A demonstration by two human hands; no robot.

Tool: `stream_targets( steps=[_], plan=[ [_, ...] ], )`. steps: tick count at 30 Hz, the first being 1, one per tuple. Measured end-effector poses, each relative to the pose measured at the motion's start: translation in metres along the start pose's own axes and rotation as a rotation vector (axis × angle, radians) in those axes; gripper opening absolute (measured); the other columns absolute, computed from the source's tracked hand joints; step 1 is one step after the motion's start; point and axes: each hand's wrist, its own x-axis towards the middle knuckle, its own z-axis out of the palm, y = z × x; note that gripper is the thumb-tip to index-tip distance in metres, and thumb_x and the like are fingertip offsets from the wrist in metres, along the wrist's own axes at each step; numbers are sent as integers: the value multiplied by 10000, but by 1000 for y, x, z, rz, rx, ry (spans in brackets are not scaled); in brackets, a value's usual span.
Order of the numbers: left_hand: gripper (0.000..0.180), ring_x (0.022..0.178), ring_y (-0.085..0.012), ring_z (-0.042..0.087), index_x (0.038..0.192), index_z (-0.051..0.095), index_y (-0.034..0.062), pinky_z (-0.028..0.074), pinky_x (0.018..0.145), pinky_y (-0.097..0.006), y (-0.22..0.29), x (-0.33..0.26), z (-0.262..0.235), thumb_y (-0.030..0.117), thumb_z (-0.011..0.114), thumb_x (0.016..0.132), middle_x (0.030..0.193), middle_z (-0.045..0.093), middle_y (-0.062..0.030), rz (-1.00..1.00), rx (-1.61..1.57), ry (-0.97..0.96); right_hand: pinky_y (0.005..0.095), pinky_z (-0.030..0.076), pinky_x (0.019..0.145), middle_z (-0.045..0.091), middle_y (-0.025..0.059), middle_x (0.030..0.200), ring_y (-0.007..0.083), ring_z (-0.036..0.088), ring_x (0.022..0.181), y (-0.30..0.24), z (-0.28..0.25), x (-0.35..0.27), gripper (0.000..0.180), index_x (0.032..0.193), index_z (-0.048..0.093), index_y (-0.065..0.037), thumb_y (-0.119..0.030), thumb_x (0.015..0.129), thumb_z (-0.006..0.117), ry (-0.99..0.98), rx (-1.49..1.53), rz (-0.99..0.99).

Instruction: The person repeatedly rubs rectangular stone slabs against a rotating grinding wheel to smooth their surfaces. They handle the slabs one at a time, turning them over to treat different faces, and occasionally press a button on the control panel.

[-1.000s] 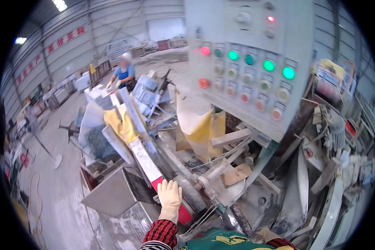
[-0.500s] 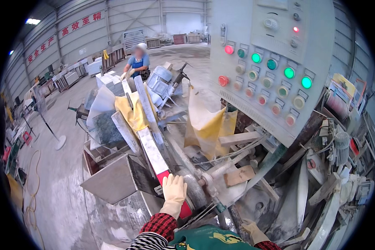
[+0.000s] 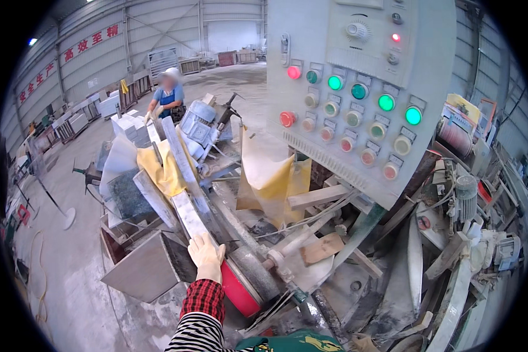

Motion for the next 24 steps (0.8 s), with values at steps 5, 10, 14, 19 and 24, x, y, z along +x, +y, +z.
stream_targets(
  steps=[5, 10, 14, 19, 24],
  plan=[
    [750, 1411, -425, 365, 1460, 425, 87, 278, 1166, -507, 5, -5, 0, 423, 709, 852, 1514, 402, -213, 33, 21, 58, 439, 572, 649, 708, 228, 918, 317, 677, 680, 9, 9, -6, 532, 1386, 521, -10, -160, 912, 710, 23, 22, -12],
    [713, 1396, -435, 397, 1435, 459, 77, 287, 1174, -502, 20, -37, -11, 373, 723, 842, 1517, 432, -190, -9, 0, 17, 423, 586, 640, 725, 196, 903, 288, 700, 689, 20, 13, 2, 524, 1375, 542, -10, -176, 908, 712, 2, 16, -43],
    [661, 1363, -438, 428, 1410, 475, 50, 286, 1170, -534, 25, -89, 13, 297, 720, 847, 1481, 456, -213, 134, -131, 104, 410, 597, 632, 738, 170, 890, 264, 719, 696, 39, 8, 16, 517, 1365, 559, -10, -189, 905, 714, -30, -25, -160],
    [604, 1310, -457, 443, 1341, 489, 12, 273, 1169, -577, -1, -146, 9, 210, 732, 825, 1357, 504, -235, 290, -251, 124, 346, 589, 669, 731, 177, 947, 252, 718, 775, -19, 67, 24, 452, 1403, 553, -73, -153, 965, 630, -119, -254, -81],
    [728, 1306, -410, 487, 1333, 520, 10, 311, 1179, -498, 18, -166, 22, 160, 847, 700, 1380, 523, -228, 301, -335, -103, 324, 596, 729, 734, 162, 1019, 216, 714, 802, -55, 116, 72, 495, 1475, 481, -103, -209, 1009, 609, -431, 115, -325]
  ],
)
